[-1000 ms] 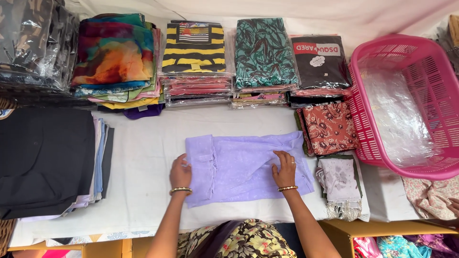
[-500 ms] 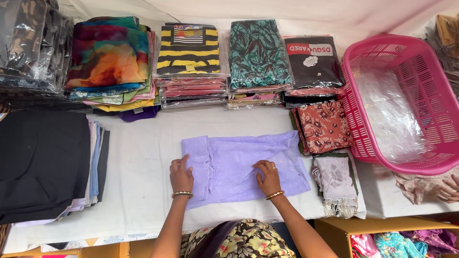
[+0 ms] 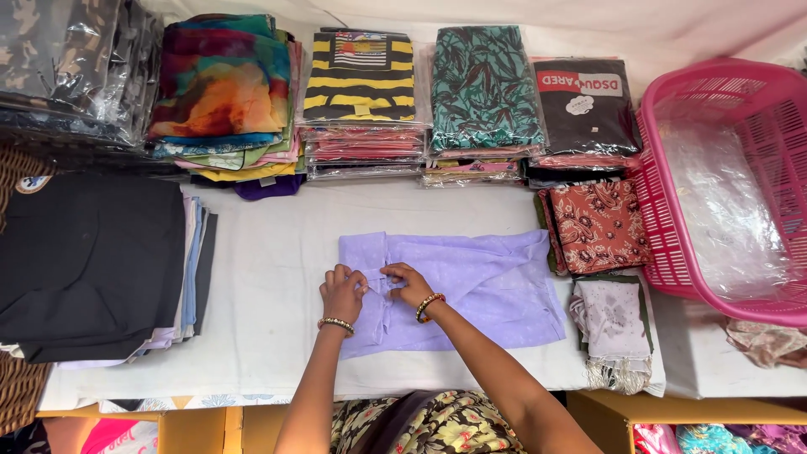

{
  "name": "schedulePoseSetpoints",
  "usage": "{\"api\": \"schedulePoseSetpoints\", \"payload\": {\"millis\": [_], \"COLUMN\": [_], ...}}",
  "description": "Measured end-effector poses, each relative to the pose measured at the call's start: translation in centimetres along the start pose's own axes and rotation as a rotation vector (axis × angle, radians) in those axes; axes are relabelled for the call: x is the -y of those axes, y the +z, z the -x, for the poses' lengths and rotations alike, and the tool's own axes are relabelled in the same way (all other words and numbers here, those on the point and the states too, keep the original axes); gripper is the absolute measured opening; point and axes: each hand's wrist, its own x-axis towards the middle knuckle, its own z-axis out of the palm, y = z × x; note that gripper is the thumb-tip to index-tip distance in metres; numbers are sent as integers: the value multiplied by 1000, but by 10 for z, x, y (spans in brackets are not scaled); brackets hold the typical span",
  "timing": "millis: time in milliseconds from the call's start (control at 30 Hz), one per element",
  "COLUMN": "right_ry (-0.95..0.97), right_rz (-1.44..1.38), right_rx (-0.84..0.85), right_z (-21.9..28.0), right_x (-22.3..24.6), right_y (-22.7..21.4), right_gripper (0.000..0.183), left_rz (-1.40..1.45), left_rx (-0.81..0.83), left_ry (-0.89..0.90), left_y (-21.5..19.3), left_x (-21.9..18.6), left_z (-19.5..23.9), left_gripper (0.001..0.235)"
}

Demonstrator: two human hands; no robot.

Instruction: The person folds a yellow and black striped t-shirt and places it into a clear plastic bag. They then fold a light purple button-up shirt and place it into a clear plastic bag. The person works on a white table surrounded by stacks of packaged clothes.

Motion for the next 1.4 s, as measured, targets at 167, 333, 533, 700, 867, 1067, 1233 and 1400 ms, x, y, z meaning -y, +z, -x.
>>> {"api": "schedulePoseSetpoints", "payload": {"millis": [167,333,533,700,867,1067,1233,1400], "right_ry": [56,11,109,130,103,40,173,232], "right_rz": [63,174,82,64,102,-183,-542,-470], "right_rx": [-68,-109,-66,-40,-61,-171,-135,-102], "right_z": [21,35,42,40,45,38,24,34], "right_x": [24,40,38,29,31,12,-14,3], "right_y": [0,4,7,8,9,30,26,7], "right_gripper": [59,60,60,61,60,52,49,41], "left_rz": [200,254,176,122,331,303,603,1082], "left_rx": [-159,-174,-176,-243,-235,2,8,239], "left_ry": [-34,-59,-144,-224,-574,-668,-607,-664], "left_y": [15,23,27,9,19,33,36,45], "left_x": [10,6,-3,-29,-21,-16,-45,-54], "left_z": [-2,-12,-14,-9,-13,-13,-9,-8], "left_gripper": [15,15,15,58,105,69,55,55]}}
